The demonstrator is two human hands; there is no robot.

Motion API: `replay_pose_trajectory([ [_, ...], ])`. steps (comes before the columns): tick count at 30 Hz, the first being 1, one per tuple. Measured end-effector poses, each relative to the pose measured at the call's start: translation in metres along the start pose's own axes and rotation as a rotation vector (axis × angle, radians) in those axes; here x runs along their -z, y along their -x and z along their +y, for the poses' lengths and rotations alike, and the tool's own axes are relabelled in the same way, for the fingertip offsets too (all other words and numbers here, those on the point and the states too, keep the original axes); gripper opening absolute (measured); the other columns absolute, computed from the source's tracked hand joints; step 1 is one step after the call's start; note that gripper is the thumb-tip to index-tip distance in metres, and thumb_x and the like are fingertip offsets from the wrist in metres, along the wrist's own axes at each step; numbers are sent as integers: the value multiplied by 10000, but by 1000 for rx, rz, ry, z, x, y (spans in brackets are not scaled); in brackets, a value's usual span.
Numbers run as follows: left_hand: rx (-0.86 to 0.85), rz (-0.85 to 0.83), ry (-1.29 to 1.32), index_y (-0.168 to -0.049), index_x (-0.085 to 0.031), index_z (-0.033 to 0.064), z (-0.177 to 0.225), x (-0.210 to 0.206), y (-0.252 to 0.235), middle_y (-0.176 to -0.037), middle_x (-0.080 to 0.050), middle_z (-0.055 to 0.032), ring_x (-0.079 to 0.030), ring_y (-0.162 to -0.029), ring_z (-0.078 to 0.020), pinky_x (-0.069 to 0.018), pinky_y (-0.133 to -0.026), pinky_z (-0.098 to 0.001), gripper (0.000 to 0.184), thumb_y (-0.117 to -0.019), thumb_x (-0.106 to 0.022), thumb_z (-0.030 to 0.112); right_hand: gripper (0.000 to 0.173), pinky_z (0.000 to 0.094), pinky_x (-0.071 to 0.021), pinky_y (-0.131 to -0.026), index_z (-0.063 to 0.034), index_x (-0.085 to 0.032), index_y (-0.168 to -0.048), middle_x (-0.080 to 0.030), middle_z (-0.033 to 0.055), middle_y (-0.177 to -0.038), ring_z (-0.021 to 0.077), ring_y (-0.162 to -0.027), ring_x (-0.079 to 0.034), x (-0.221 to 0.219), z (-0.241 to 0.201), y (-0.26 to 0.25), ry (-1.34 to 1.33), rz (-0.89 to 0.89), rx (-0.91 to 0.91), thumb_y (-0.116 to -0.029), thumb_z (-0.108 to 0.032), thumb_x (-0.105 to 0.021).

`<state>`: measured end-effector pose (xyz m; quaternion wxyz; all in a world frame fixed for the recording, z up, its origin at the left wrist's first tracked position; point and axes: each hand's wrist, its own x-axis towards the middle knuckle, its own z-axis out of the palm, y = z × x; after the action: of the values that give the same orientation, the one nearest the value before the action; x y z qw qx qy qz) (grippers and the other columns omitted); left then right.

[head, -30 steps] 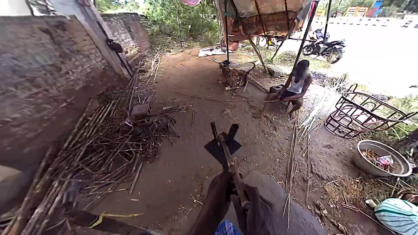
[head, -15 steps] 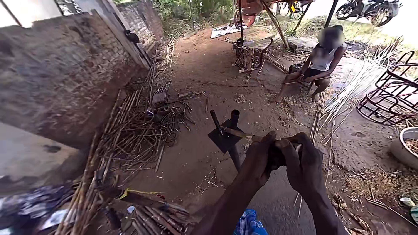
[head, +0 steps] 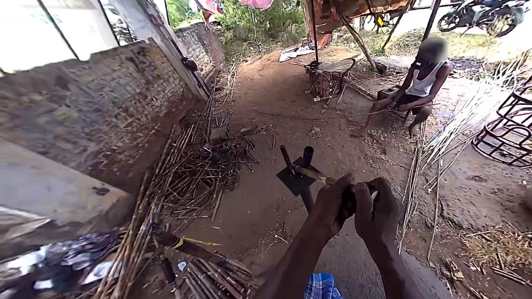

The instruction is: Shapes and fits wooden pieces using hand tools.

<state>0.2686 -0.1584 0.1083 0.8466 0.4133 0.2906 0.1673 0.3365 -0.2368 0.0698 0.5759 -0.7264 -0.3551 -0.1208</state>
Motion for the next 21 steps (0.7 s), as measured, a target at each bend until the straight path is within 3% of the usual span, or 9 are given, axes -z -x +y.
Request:
replay_pose_trajectory([
  [4,-57,4,-27,-867,-622,136,0,-27,-24,-621,-506,29,-433,-446,-31,-387,-413,-170,290,-1026,-601,378,332,274,-367,-404,-144,-556,-863,-474,-62,-587,49,-451,-440,8,29,-33,-113,-36,14,-1049,-375,-408],
  [6,-24,91,-35,-905,-617,91,0,-52,-60,-648,-558,3,-491,-466,-47,-430,-425,-183,305,-1046,-578,359,281,228,-428,-463,-159,-546,-843,-523,-75,-643,12,-509,-489,9,68,-65,-289,-54,58,-1043,-323,-435],
  [9,46,258,-67,-1184,-531,1,5,-91,-131,-813,-588,-75,-598,-639,-138,-545,-578,-287,400,-1052,-560,378,249,225,-490,-534,-245,-537,-740,-564,-148,-640,-19,-564,-553,-18,136,-137,-571,-2,55,-967,-217,-439],
  [11,-6,261,-87,-1134,-574,22,8,-91,-130,-784,-570,-68,-560,-642,-152,-515,-588,-317,422,-1036,-561,433,243,247,-490,-513,-212,-562,-776,-563,-109,-646,14,-552,-550,-21,126,-141,-542,11,44,-983,-227,-435],
  [13,-105,120,-141,-999,-606,118,-3,-63,-78,-694,-530,2,-487,-523,-88,-443,-487,-252,392,-1011,-561,507,300,325,-520,-562,-124,-599,-959,-593,-13,-762,92,-634,-584,0,85,-88,-343,-25,110,-1066,-336,-414],
  [15,-125,-8,-185,-1080,-607,105,-17,-15,-38,-715,-595,-31,-536,-521,-100,-465,-478,-245,371,-1029,-575,470,487,324,-528,-538,-120,-598,-1106,-618,-1,-814,97,-630,-595,1,65,-15,-281,-61,138,-1065,-551,-375],
  [16,-145,-55,-213,-1164,-557,70,-28,10,-27,-739,-614,-68,-561,-533,-125,-478,-476,-257,332,-1044,-590,379,688,307,-524,-502,-102,-598,-1191,-644,9,-815,87,-597,-593,1,67,21,-293,-99,147,-1007,-712,-340],
  [18,-190,-165,-371,-1394,-416,50,-40,56,-4,-915,-655,-86,-655,-692,-163,-568,-579,-309,453,-1035,-600,256,985,278,-535,-556,-52,-564,-1275,-646,17,-800,62,-627,-598,11,62,74,-337,-230,111,-874,-898,-258],
  [21,-180,-263,-504,-1421,-454,23,-40,119,29,-1125,-687,-86,-698,-989,-208,-617,-847,-410,401,-1065,-538,189,913,290,-485,-507,7,-616,-1148,-590,46,-651,101,-534,-552,14,43,90,-365,-356,113,-936,-822,-298],
])
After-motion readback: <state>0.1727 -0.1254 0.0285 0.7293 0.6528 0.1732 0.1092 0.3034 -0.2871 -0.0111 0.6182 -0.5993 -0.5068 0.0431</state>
